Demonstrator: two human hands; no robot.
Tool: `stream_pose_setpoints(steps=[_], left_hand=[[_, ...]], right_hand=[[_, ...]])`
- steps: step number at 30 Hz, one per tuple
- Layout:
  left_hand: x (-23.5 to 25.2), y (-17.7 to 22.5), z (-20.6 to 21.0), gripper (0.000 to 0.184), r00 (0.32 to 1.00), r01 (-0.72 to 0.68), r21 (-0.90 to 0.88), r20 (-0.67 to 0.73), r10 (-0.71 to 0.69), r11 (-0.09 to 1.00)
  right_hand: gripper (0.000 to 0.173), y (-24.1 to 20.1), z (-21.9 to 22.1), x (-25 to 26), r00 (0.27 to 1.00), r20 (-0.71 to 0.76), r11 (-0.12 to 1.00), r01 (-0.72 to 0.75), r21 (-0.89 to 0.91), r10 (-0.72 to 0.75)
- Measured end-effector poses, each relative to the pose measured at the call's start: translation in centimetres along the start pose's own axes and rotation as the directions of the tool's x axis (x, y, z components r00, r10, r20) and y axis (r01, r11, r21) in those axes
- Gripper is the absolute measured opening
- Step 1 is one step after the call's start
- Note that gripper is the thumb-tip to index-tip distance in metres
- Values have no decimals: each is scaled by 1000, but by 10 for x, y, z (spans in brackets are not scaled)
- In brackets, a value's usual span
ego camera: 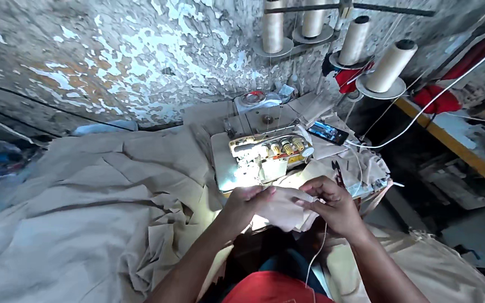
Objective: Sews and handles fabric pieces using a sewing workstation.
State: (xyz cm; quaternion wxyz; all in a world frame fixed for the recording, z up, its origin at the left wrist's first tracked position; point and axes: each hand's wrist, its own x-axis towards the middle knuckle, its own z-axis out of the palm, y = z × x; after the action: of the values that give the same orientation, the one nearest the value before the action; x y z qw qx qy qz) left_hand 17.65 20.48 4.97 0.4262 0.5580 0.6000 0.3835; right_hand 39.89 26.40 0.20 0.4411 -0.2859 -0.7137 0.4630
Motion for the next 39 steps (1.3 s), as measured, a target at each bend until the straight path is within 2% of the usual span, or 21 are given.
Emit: stream_pose_setpoints(steps=[2, 5, 8, 10, 14, 16, 23, 30, 35, 39], left_hand=[[-5, 4, -11, 28, 991, 90, -241, 115, -64, 966], [-10, 3, -13, 35, 968, 170, -374, 237, -83, 912], [-9, -6, -1, 29, 975, 155, -414, 209, -72, 897], [-10, -10, 8, 29, 985, 148, -519, 154, -78, 842], [-10, -3, 22, 31, 971, 213, -694, 73, -227, 688], [-10, -1, 26, 29, 969, 210, -693, 55, -239, 689], [-1, -15, 29, 10, 991, 126, -463, 17, -133, 877], [1, -22, 32, 11, 989, 148, -354, 44, -142, 924], [0, -23, 32, 12, 986, 163, -351, 100, -136, 922], [0, -23, 32, 11, 987, 156, -340, 83, -136, 928]], right_hand=[[15, -2, -6, -3, 995, 28, 989, 98, -108, -95], [19, -5, -8, -7, 971, 52, 942, 237, -236, -232], [17, -5, -4, -11, 945, 23, 902, 318, -292, -326], [13, -4, 0, -15, 939, 2, 897, 329, -295, -344], [17, -2, 5, -21, 933, -4, 891, 341, -299, -359], [20, 2, 7, -23, 936, 19, 889, 339, -308, -350], [18, 9, 11, -26, 940, 120, 864, 340, -370, -319], [21, 17, 10, -28, 962, 136, 914, 267, -305, -236], [23, 20, 11, -28, 964, 131, 921, 259, -291, -230], [21, 22, 11, -28, 968, 127, 937, 241, -252, -214]])
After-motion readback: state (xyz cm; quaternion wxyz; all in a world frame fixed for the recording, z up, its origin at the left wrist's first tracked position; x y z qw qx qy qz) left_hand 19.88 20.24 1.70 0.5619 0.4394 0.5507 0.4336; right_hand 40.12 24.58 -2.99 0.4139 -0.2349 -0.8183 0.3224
